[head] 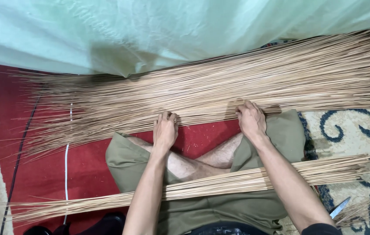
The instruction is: The person sits cross-legged on a rug and repeatedly picks up small bundles of thin reeds from a large pile, aligns them, and places them back down. The person continues this repetitive sorting process throughout the clip.
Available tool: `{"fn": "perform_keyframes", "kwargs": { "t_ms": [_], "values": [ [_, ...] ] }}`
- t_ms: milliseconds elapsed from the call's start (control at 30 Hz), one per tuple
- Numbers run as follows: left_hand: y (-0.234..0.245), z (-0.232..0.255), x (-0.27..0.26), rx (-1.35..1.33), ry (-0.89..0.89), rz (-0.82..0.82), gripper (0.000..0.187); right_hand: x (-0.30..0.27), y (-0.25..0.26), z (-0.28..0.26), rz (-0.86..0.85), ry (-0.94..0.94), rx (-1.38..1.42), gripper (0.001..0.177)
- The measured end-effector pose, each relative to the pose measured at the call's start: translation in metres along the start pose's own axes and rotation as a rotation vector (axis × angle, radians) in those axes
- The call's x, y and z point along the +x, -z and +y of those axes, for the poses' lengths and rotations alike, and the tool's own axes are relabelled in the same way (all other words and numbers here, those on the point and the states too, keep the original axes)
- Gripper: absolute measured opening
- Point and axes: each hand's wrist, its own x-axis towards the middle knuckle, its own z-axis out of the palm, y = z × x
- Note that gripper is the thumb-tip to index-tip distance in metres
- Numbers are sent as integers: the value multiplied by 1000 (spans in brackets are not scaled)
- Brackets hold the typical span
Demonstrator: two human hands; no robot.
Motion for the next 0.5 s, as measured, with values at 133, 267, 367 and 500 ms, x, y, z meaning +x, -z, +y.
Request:
{"fn": "perform_keyframes", "kwargs": {
  "t_ms": [133,267,367,500],
  "values": [
    [-7,-3,7,-14,24,-24,25,9,-15,12,-28,19,-41,7],
    [-19,-11,8,18,17,-16,20,18,-38,28,-54,85,-44,7],
    [-22,-12,7,17,26,-19,19,17,-32,22,-87,99,-113,6],
    [-20,-13,8,30,27,-25,18,16,-22,5,-94,103,-114,5]
  ]
}}
